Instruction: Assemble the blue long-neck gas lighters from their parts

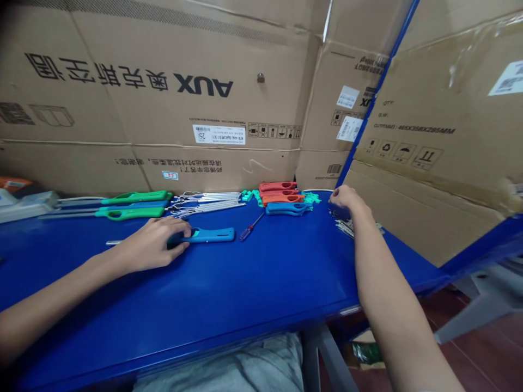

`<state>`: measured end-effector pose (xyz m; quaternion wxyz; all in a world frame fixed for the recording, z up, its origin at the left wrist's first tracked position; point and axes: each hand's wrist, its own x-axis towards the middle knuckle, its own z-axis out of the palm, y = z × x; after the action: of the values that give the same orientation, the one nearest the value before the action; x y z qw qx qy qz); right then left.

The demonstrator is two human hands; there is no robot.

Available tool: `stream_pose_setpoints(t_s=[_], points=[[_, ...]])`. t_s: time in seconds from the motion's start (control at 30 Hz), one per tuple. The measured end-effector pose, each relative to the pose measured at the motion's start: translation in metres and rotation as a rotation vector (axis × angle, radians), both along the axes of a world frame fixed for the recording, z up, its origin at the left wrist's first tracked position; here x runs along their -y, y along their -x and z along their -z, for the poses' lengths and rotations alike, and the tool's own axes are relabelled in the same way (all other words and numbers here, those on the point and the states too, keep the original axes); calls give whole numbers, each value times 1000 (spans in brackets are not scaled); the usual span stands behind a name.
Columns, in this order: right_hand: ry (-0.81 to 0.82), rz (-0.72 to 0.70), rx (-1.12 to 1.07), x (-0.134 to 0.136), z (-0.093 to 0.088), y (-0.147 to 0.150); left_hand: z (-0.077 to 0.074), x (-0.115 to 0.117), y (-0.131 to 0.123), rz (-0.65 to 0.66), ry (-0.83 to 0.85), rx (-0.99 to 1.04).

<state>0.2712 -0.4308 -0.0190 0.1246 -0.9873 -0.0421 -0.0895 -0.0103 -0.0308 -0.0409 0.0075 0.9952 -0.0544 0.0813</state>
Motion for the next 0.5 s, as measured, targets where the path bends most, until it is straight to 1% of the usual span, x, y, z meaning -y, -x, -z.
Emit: stream_pose_setpoints(t_s=[0.13,0.23,0.4,0.5], points=[[28,49,-103,-7,9,-8,-3,3,1,10,-5,-8],[38,61,-149,-10,15,-10,-7,5,2,17,-23,-18],[26,40,-140,-10,23,-11,-12,8,5,25,-60,-21],[-4,26,-112,-10,24,-9,-12,8,6,30,-59,-7]])
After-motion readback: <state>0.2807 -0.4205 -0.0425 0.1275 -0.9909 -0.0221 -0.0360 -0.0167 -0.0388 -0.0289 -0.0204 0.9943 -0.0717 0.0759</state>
